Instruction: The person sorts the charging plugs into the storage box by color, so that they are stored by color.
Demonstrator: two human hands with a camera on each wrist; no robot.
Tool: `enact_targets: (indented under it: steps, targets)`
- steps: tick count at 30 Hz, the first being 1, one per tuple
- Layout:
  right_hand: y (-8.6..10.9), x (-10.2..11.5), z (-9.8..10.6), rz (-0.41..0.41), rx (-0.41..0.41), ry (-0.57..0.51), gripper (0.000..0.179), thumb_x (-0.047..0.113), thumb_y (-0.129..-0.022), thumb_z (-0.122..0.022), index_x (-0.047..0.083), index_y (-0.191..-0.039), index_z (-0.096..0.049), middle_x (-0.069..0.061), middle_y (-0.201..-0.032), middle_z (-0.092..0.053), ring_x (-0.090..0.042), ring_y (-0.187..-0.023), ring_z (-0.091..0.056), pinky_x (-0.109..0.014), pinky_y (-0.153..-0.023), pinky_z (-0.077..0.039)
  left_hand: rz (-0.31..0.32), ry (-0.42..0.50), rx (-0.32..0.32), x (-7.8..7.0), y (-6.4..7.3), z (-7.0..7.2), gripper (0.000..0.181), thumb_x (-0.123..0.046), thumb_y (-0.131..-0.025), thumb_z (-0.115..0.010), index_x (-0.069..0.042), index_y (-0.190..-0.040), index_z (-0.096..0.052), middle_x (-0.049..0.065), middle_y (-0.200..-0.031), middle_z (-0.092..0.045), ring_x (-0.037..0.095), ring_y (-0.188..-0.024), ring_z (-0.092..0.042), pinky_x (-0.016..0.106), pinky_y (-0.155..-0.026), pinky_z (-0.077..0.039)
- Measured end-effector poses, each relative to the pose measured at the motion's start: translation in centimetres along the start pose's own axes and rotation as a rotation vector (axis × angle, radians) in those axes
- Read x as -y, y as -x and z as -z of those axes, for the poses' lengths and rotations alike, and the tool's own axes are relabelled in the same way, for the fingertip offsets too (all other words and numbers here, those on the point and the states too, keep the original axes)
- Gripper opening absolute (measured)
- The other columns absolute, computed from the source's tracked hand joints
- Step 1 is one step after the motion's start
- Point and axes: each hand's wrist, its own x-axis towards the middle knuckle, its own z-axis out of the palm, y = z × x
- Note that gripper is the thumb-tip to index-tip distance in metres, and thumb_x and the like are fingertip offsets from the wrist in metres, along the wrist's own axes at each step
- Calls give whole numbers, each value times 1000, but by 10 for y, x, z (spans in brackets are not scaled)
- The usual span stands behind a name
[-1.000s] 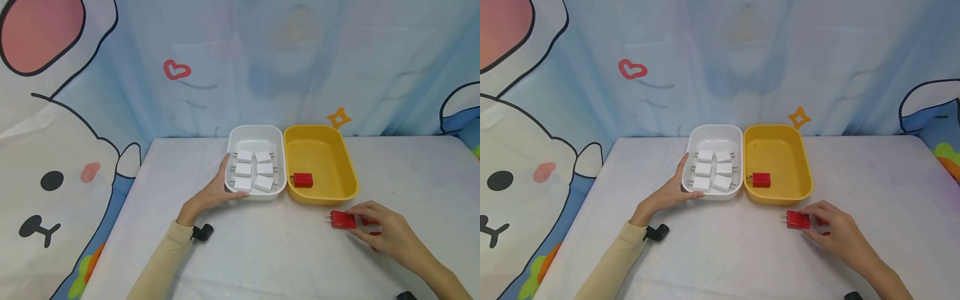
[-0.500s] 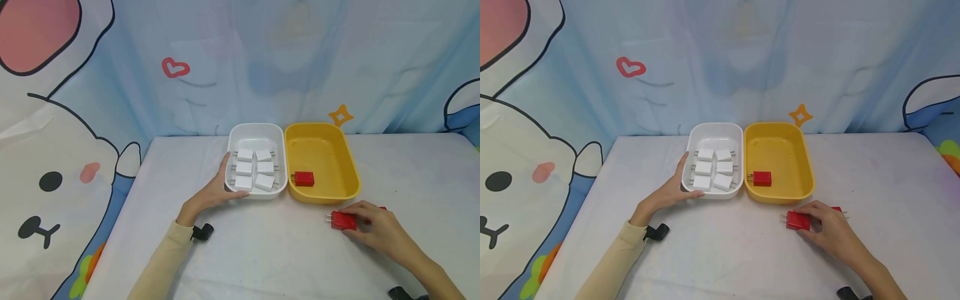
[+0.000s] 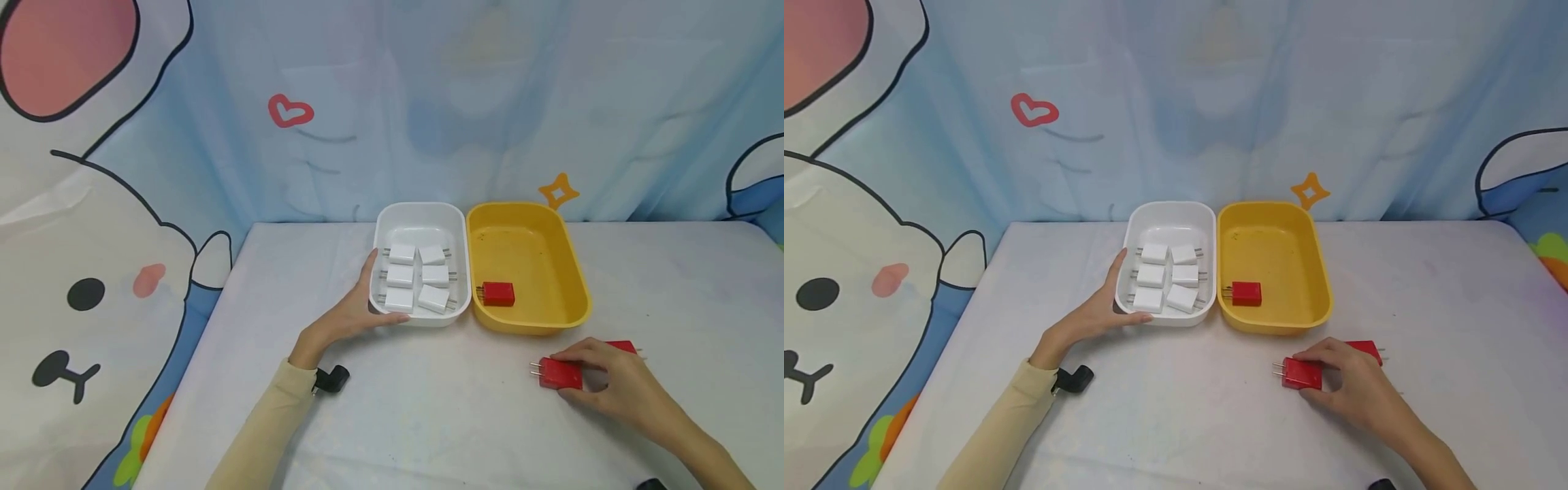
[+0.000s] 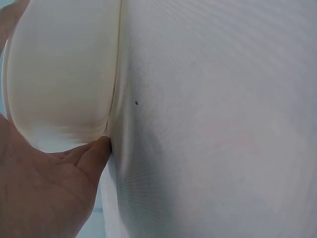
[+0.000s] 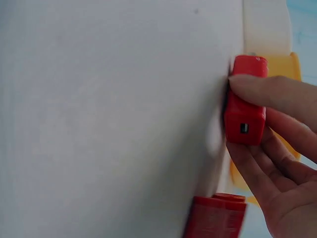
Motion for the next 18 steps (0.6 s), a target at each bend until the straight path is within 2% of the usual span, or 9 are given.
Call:
enact_targets:
  steps: [4, 10, 13, 16, 17, 18]
  targets:
    - [-1, 11, 8, 19, 5, -2, 55, 12, -64, -101, 11, -114, -78, -1, -104, -71, -21, -90, -68, -27, -71, -60, 11, -11, -7, -1, 1, 1, 131, -28, -86, -88, -20, -167, 15, 6, -174, -10, 20, -157, -16, 50, -126, -17]
    - [-17, 35, 33, 110, -55, 0, 57, 5, -65, -100, 10, -118, -77, -5, -106, -70, -28, -92, -68, -39, -74, -63, 10, -14, -13, 1, 0, 1, 131, -28, -85, -88, -18, -167, 14, 7, -175, -9, 20, -158, -14, 50, -126, -15]
    - [-32, 47, 48, 169, -114, -1, 57, 0, -66, -98, 8, -119, -77, -6, -106, -69, -30, -94, -66, -21, -79, -59, 14, -15, -7, 1, 0, 0, 131, -29, -85, -88, -19, -167, 15, 7, -175, -8, 19, -158, -13, 49, -126, -15]
    - [-52, 59, 63, 236, -179, 1, 57, -3, -67, -96, 6, -120, -77, -6, -105, -68, -30, -95, -66, -1, -85, -42, 18, -15, -11, 1, 0, -1, 132, -29, -85, -88, -20, -167, 15, 6, -175, -10, 19, -158, -14, 49, -126, -15]
    - [-60, 62, 67, 252, -191, 4, 56, -4, -68, -96, 6, -119, -77, -6, -104, -67, -29, -95, -66, 3, -87, -35, 21, -15, -13, 0, 0, -1, 132, -29, -85, -88, -20, -167, 15, 5, -174, -10, 18, -158, -15, 48, -126, -16]
    - [-69, 65, 71, 265, -197, 2, 54, -3, -69, -95, 4, -119, -77, -7, -105, -68, -30, -96, -67, 3, -88, -34, 20, -13, -15, 0, 0, -1, 132, -28, -85, -88, -20, -167, 14, 5, -174, -11, 18, -157, -15, 48, -126, -16]
